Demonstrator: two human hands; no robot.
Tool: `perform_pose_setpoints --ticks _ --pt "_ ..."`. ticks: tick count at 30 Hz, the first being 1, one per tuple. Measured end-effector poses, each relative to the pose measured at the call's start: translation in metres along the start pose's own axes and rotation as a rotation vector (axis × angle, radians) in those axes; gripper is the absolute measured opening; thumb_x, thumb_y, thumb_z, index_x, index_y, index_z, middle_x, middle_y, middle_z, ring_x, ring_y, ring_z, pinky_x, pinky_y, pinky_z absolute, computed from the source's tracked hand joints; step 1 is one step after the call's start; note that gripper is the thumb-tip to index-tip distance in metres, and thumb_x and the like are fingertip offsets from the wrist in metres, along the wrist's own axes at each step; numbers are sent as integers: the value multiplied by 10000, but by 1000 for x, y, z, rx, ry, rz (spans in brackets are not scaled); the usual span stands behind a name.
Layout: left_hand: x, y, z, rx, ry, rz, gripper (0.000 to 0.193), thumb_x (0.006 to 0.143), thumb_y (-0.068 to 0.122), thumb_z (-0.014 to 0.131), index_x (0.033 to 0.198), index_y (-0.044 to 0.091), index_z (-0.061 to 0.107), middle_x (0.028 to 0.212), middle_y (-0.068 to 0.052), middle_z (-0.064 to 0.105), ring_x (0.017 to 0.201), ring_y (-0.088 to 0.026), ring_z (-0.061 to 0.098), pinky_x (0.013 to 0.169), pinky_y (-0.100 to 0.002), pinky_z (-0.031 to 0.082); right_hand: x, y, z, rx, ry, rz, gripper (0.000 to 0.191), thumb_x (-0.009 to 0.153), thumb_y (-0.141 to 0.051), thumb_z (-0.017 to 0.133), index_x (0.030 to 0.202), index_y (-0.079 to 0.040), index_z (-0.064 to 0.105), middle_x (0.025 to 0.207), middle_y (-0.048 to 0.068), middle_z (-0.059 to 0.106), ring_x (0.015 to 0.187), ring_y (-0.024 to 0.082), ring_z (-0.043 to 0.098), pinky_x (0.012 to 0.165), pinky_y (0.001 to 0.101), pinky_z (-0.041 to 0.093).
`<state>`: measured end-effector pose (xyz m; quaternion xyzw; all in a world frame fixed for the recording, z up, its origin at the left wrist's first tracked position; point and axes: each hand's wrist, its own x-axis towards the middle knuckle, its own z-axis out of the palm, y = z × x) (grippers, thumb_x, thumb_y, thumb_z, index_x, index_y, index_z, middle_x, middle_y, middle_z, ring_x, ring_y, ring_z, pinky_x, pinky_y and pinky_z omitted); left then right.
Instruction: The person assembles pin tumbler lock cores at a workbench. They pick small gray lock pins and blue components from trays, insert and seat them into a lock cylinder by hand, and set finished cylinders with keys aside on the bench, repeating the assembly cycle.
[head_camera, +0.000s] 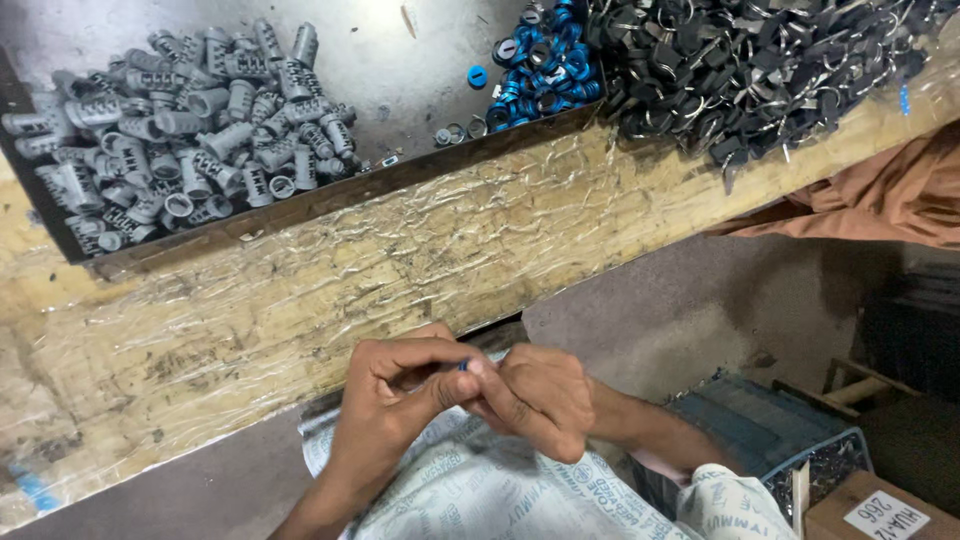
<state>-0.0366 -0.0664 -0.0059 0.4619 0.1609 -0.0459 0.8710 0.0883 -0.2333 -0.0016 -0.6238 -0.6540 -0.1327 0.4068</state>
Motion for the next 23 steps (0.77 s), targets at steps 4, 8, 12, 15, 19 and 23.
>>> perform_pose_setpoints --ticks 4,8,12,15,19,23 --pt "7 -25 37 -199 288 213 212 965 135 728 1039 -59 773 878 -57 673 710 -70 567 605 -205 434 -3 4 -13 -56 -181 15 330 865 34 796 1123 180 651 791 80 707 671 164 708 553 311 584" --pt "3 -18 17 502 504 462 167 987 120 704 1028 -32 757 877 -56 709 686 -66 607 558 -201 422 -18 25 0 -80 -126 141 229 885 -86 869 1069 -16 752 658 -10 601 526 98 543 428 264 436" --pt "1 -6 -12 665 714 567 199 1075 153 687 1085 -37 744 933 -72 698 636 -71 615 506 -178 428 -34 81 -80 -448 32 599 45 1118 -125 686 1126 -125 730 1015 100 772 752 141 701 573 271 530" --pt "2 -4 -22 545 819 549 245 1125 156 681 1124 -86 722 921 -91 657 623 -73 580 515 -190 416 -31 120 -104 -744 92 867 373 1161 -234 624 1526 -153 623 1362 198 601 1221 288 647 964 383 572" --pt "7 -1 -26 500 819 534 284 1139 162 675 1085 -116 701 910 -97 629 611 -75 557 505 -199 406 -33 131 -61 -972 -57 789 484 1132 -300 708 1571 -153 566 1548 221 363 1434 374 449 1176 495 435" --pt "0 -1 -24 384 822 514 286 1147 160 678 1082 -119 689 927 -106 617 599 -77 543 487 -204 407 -32 89 -39 -692 13 960 431 1130 -428 659 1494 -228 544 1605 208 313 1462 363 432 1197 461 426"
